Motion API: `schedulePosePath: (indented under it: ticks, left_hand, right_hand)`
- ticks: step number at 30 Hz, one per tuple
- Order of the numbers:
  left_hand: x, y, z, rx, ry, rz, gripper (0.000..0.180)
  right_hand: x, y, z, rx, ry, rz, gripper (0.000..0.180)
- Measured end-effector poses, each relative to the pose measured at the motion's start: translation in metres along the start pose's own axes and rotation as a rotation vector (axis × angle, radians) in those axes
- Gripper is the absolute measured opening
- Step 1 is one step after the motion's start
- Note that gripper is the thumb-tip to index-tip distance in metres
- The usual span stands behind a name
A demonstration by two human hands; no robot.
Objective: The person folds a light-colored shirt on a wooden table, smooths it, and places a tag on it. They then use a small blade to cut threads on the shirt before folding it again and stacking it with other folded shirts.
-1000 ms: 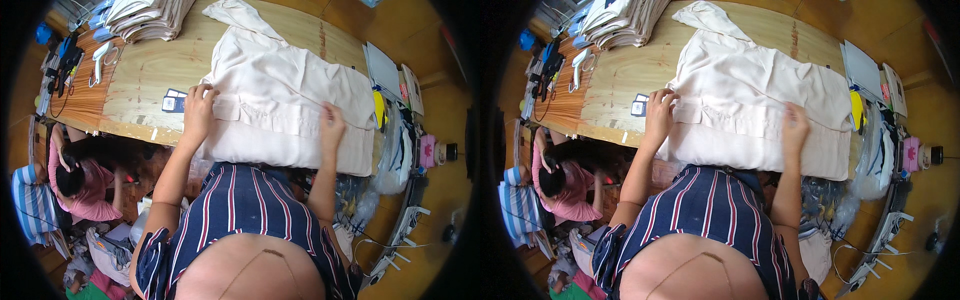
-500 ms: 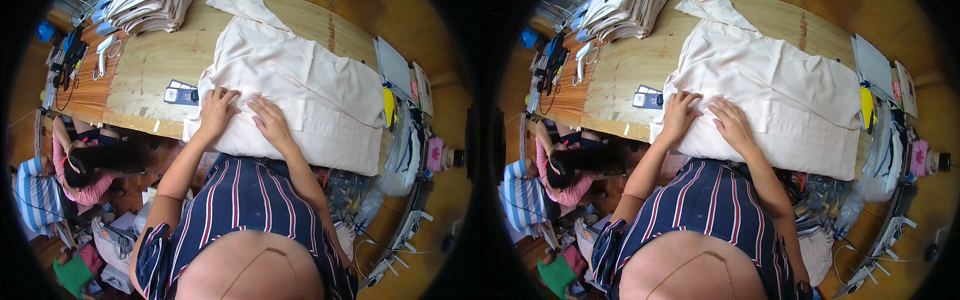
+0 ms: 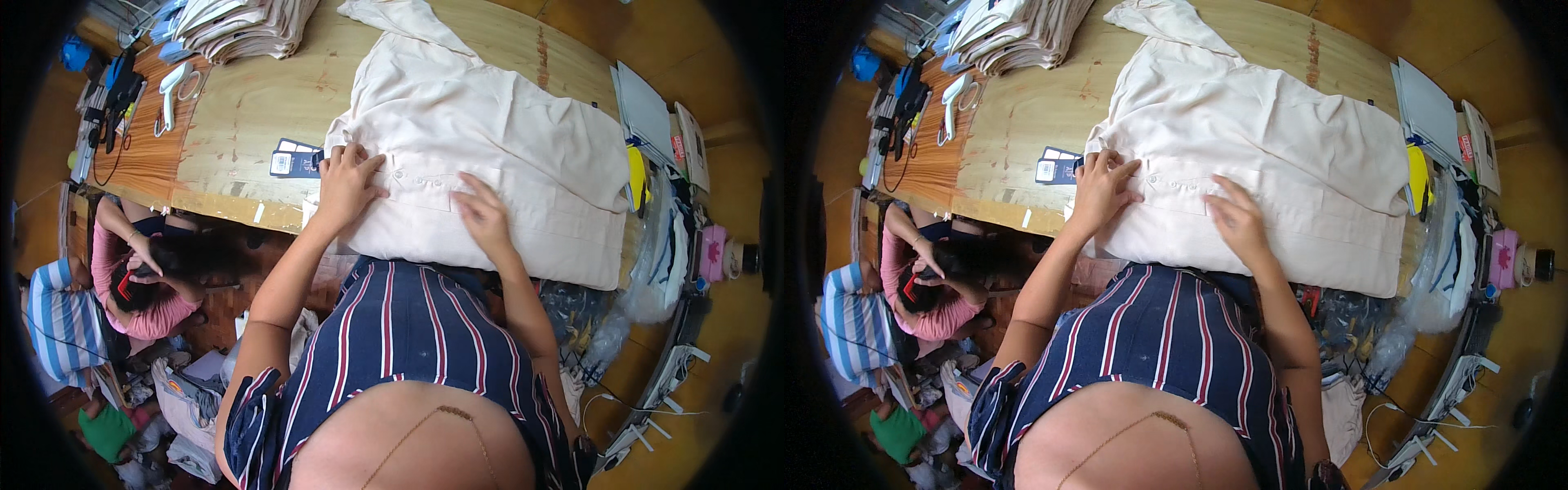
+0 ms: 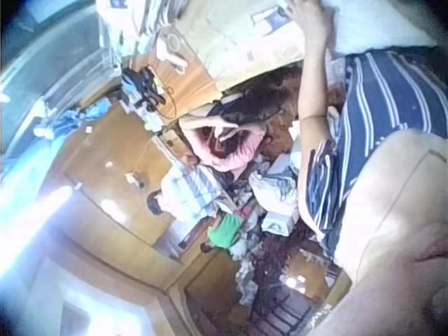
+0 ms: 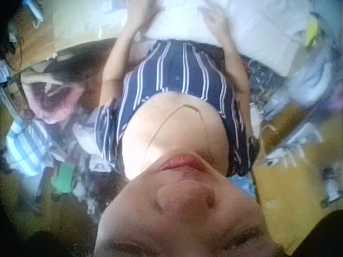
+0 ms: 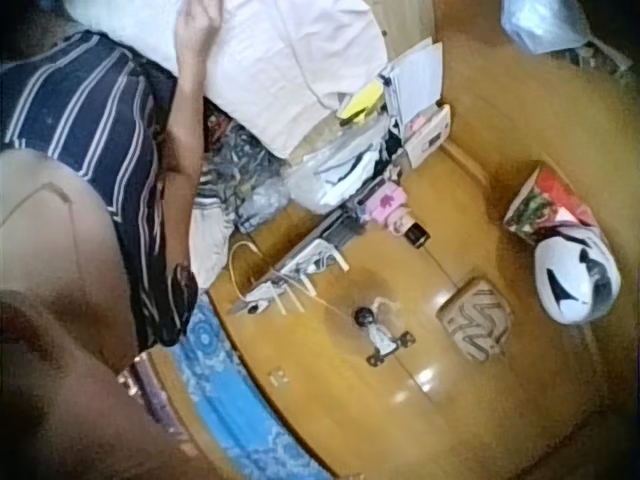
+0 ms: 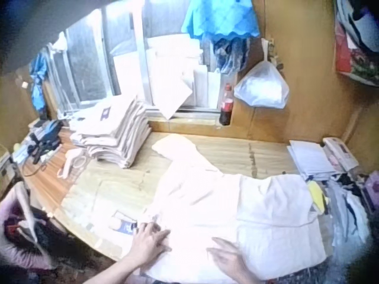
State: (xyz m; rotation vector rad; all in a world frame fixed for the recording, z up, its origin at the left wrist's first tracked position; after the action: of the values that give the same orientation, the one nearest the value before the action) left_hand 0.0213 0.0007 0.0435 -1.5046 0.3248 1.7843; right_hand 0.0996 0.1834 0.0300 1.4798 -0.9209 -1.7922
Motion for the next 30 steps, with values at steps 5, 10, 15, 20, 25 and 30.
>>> schedulePosePath:
  ticks: [5,10,15,20,25,30]
  left_hand:
    - [0.005,-0.038,0.028,0.105,-0.227,-0.313,0.013]
    - [0.044,-0.042,0.027,-0.001,-0.134,-0.337,0.006]
    - [0.04,-0.05,0.045,0.014,-0.127,-0.468,0.005]
    - [0.06,-0.01,0.023,-0.242,-0.061,-0.658,0.005]
    - [0.081,0.007,0.025,-0.369,-0.101,-0.973,0.006]
    - [0.084,0.0,0.025,-0.461,-0.162,-1.257,0.004]
  right_hand:
    - [-0.119,-0.059,-0.035,0.252,-0.535,-0.131,0.021]
    - [-0.273,-0.139,-0.108,0.574,-1.099,-0.141,0.018]
    - [-0.36,-0.199,-0.118,0.741,-1.126,-0.689,0.016]
    - [-0.36,-0.233,-0.035,0.737,-0.834,-1.034,0.022]
    - [-0.413,-0.361,-0.044,0.936,-0.827,-0.782,0.023]
    - [-0.441,-0.378,-0.052,1.089,-0.76,-0.688,0.027]
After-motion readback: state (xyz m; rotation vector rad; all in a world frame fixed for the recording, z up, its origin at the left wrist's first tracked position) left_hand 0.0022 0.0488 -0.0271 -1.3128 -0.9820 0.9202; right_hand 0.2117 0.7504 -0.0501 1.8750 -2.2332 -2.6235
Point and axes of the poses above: each hand's wrist, its own z-axis towards the middle knuckle, its own x-axis out of the palm, y = z × x, the point moved 10 cm from there along z, towards the middle knuckle, and after that the axes turned 13 degrees about x, right-handed, at the moved point
